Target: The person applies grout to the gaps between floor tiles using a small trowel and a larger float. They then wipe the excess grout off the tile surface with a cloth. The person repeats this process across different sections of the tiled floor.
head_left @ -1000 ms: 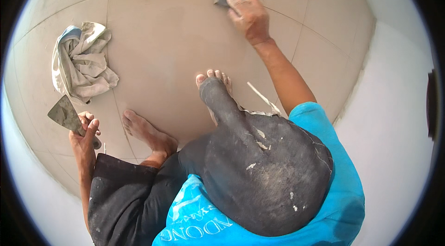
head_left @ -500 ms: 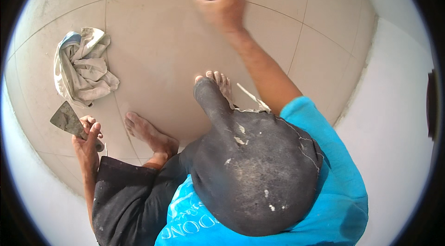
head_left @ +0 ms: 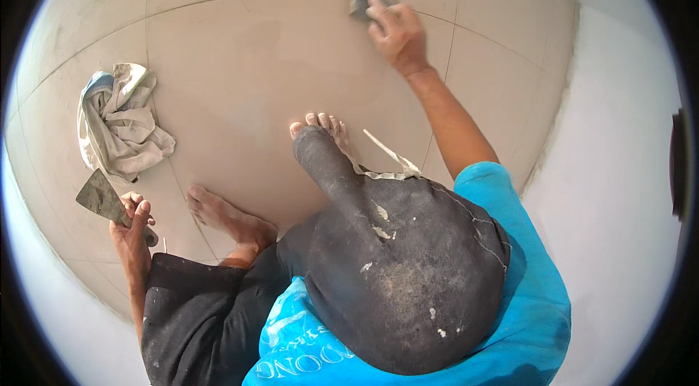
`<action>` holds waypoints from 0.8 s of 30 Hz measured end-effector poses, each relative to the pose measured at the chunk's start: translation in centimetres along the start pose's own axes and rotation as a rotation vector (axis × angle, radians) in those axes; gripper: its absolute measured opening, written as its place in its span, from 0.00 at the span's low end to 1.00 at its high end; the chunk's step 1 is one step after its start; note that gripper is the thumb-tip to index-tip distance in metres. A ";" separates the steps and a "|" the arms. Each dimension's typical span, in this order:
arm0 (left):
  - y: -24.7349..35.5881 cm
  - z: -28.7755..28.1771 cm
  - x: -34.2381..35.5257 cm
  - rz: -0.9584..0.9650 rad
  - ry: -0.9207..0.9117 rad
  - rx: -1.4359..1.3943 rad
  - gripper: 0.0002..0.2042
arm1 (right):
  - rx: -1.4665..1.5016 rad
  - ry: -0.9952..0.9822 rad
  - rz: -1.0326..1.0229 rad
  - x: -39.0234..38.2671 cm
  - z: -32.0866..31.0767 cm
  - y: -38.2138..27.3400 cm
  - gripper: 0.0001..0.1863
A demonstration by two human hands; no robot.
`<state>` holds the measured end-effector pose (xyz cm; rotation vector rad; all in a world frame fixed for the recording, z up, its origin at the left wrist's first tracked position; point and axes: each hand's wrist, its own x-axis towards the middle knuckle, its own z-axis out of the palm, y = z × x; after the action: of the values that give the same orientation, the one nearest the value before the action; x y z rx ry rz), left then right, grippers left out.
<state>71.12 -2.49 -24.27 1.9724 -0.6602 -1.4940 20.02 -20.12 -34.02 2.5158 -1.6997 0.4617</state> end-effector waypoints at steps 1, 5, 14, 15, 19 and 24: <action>0.1 -0.2 0.2 0.009 -0.038 0.010 0.11 | 0.045 -0.050 -0.010 -0.6 -1.4 -1.0 0.18; 0.5 -0.3 0.6 0.120 -0.144 0.016 0.11 | 0.055 -0.036 0.272 -2.0 -7.3 -2.0 0.13; 0.8 1.2 -0.5 0.038 -0.004 0.036 0.12 | 0.099 0.141 0.514 2.6 -0.3 -1.9 0.10; 0.9 1.4 -0.6 0.029 0.008 0.052 0.11 | 0.235 0.176 0.475 3.7 1.3 -5.3 0.10; 1.0 1.6 -0.8 0.096 -0.053 0.008 0.11 | 0.456 0.033 0.276 8.5 5.2 -14.6 0.09; 1.0 1.6 -0.9 0.090 0.000 0.033 0.11 | 0.361 -0.002 0.677 4.6 1.8 -1.9 0.15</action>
<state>69.28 -2.89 -23.29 1.9408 -0.7677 -1.4375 23.71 -23.96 -34.19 2.0467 -2.6590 0.8700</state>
